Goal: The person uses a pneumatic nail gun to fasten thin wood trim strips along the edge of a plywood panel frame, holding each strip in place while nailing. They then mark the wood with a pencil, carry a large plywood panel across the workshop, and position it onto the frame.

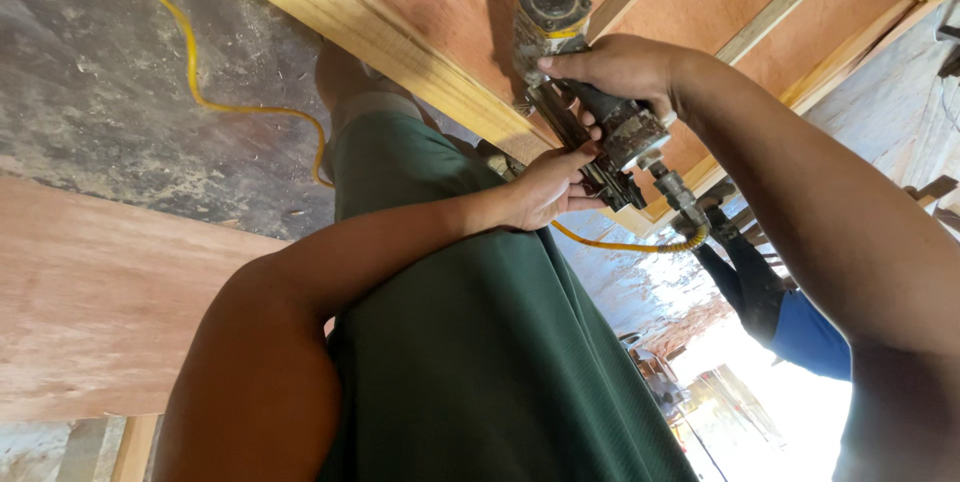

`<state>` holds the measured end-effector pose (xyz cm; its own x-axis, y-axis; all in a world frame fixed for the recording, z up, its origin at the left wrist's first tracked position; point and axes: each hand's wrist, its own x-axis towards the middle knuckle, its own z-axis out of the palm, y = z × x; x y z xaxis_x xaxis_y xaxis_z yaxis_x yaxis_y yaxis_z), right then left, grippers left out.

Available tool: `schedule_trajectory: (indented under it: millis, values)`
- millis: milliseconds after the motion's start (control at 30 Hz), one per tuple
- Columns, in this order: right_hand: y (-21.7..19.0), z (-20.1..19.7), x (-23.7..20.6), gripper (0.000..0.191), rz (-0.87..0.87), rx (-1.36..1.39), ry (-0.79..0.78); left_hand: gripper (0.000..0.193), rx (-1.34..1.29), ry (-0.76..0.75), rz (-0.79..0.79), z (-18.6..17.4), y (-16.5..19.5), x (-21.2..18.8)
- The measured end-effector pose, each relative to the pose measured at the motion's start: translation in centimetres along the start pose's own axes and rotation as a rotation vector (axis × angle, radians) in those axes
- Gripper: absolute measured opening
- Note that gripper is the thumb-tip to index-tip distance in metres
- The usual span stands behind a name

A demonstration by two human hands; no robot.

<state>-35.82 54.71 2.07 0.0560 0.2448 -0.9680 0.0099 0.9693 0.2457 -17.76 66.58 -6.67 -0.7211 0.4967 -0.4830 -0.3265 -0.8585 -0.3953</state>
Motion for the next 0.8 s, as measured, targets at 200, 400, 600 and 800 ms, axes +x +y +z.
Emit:
schedule_trajectory:
  millis: [200,400,600,800]
  values:
    - [1.8,-0.2,-1.0,0.053,-0.035,0.080,0.024,0.036,0.110,0.018,-0.026,0.8,0.2,-1.0]
    - [9.0,-1.0,-1.2,0.046,-0.232,0.361,0.095,0.036,0.345,0.051,0.046,0.9,0.3,-1.9]
    - [20.1,0.4,2.8,0.040,-0.447,0.942,-0.194,0.039,0.936,0.307,-0.058,-0.9,-0.2,-2.2]
    - [27.2,3.6,10.5,0.033,-0.662,1.189,-0.423,0.041,1.419,0.327,0.106,-1.9,-0.6,-3.3]
